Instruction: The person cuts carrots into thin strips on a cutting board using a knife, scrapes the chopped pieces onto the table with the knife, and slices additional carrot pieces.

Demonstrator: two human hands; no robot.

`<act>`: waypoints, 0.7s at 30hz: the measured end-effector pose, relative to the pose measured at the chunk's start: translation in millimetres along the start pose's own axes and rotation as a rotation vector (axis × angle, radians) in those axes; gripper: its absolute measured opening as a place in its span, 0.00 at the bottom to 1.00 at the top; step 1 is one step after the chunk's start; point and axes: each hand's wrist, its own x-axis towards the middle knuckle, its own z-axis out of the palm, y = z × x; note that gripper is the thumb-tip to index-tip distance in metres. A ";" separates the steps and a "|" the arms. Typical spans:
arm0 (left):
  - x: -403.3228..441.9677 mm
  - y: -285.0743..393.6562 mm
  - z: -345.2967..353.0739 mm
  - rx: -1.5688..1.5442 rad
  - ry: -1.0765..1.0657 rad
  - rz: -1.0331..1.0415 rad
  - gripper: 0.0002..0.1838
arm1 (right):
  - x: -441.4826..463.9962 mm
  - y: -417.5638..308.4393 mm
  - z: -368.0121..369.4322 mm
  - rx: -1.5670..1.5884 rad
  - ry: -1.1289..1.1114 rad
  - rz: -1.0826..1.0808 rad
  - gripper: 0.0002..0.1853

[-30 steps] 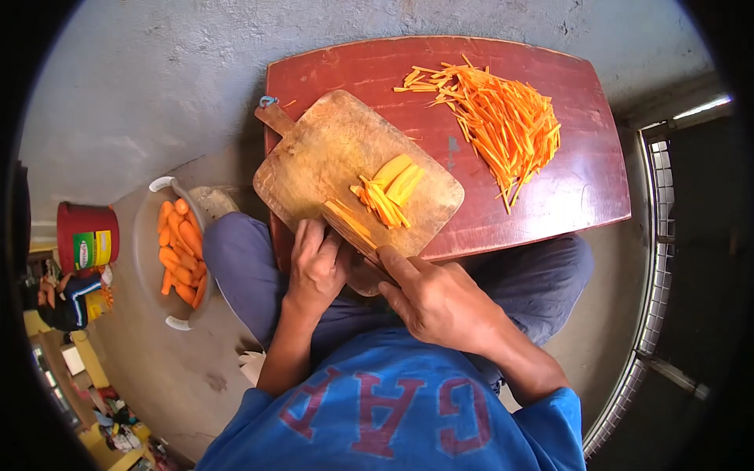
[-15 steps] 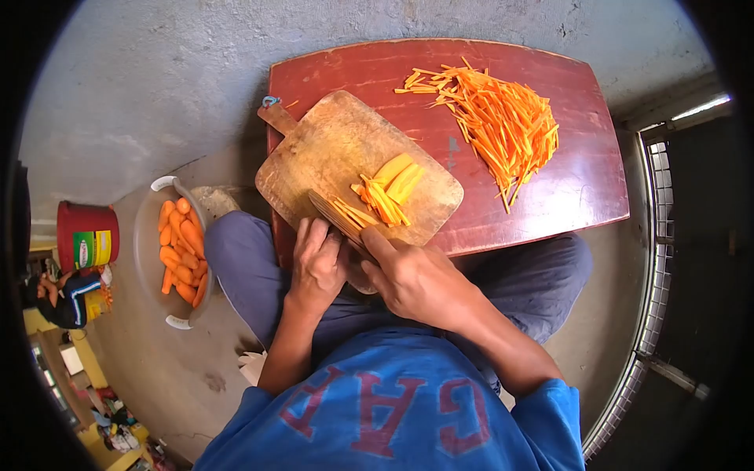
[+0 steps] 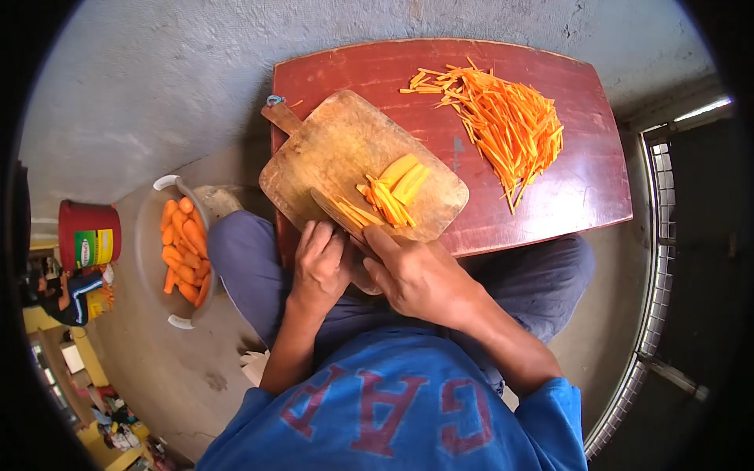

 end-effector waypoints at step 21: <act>-6.4 -5.1 2.8 0.016 0.029 0.026 0.12 | -7.8 -14.3 1.5 -0.037 -0.068 0.126 0.20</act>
